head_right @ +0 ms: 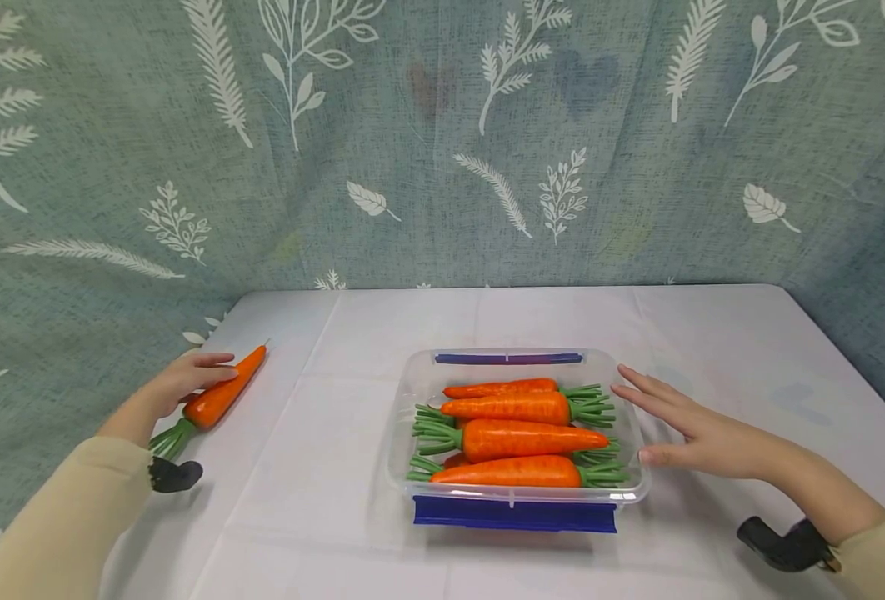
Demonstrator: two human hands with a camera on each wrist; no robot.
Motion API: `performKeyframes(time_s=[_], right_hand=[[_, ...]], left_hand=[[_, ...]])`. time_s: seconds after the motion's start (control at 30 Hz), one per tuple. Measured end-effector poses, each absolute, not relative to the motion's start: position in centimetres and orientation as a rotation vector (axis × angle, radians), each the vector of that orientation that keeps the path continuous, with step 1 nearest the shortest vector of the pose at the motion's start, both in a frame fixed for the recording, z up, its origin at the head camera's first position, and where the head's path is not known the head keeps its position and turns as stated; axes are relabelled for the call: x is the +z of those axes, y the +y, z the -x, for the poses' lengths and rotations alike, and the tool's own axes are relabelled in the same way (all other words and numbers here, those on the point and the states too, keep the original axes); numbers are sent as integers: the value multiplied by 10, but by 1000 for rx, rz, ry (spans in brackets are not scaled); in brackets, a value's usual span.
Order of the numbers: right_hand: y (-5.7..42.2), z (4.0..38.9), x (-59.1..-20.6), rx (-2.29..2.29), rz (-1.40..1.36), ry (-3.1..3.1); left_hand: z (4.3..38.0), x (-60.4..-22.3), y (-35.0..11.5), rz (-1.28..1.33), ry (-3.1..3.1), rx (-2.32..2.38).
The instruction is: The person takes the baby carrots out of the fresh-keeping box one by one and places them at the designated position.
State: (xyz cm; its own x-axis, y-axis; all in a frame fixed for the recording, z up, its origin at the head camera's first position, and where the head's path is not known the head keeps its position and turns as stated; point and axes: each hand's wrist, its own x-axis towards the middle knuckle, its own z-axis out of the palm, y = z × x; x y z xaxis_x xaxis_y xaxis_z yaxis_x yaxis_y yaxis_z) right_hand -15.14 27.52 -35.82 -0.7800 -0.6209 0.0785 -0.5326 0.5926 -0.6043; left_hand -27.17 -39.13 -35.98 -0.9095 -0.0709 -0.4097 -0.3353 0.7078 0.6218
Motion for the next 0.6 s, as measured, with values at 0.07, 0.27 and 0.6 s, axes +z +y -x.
performKeyframes(time_s=[0.07,0.27,0.6], right_hand=[[276,152,-359,-946,979,2670],[278,153,-362,-937,982,2668],[278,153,-361,-936,960,2669]], left_hand=[[271,-359,-392,310,2561,1027],[271,-353,-390,278,2589,1029],[282,-304,-348,56,2675,1185]])
